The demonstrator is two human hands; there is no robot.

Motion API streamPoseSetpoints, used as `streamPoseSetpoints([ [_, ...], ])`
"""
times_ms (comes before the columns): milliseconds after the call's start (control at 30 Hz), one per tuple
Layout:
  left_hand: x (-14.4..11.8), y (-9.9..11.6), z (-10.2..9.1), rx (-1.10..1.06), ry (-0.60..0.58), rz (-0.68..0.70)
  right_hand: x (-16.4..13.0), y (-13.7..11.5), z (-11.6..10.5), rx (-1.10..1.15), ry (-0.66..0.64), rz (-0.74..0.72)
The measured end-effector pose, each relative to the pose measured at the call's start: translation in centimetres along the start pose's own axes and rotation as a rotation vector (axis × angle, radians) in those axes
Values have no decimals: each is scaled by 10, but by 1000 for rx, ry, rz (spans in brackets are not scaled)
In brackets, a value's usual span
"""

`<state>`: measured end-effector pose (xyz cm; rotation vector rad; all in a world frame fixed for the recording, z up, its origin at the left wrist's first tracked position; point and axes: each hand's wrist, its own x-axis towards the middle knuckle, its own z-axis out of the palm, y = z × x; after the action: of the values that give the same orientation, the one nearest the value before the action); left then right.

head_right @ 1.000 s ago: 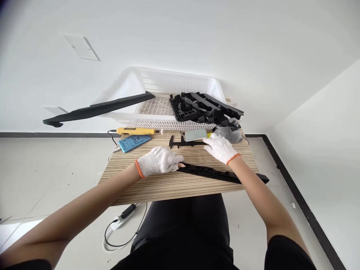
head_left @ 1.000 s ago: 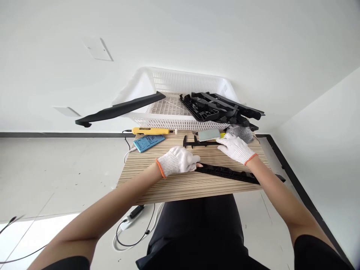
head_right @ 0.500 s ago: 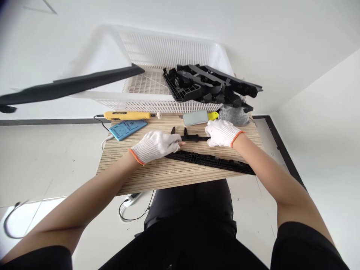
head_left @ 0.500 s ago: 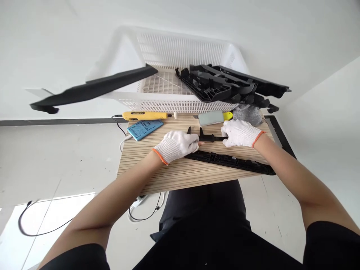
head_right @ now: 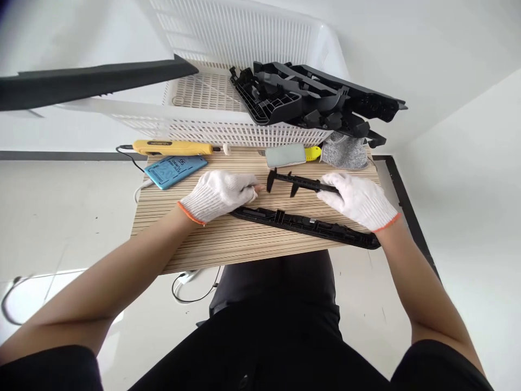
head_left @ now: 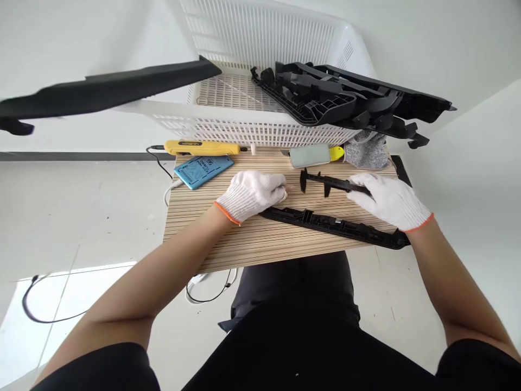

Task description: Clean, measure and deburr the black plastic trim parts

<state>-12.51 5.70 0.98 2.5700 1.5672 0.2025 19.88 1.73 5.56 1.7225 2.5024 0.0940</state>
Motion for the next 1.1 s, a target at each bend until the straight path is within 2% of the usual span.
streamPoseSetpoints([
  [200,1,2,-3,-53,-35,-66,-26,4,5,65,-44,28],
  [467,0,2,-3,-72,-32,-77,-29,-12,3,260,-168,130],
  [700,0,2,-7,-49,-31,-96,-26,-16,-2,376,-167,197],
  [767,0,1,-9,-55,-27,-107,-26,-15,-4,442,-233,208],
  [900,1,-3,-8,-95,-6,-123,-30,-12,-6,710,-390,194],
  [1000,3,-8,-8,-76,14,-146,-34,-12,-8,831,-367,213],
  [1100,2,-10,-13,-44,98,-166,-36,-13,-7,839,-290,197],
])
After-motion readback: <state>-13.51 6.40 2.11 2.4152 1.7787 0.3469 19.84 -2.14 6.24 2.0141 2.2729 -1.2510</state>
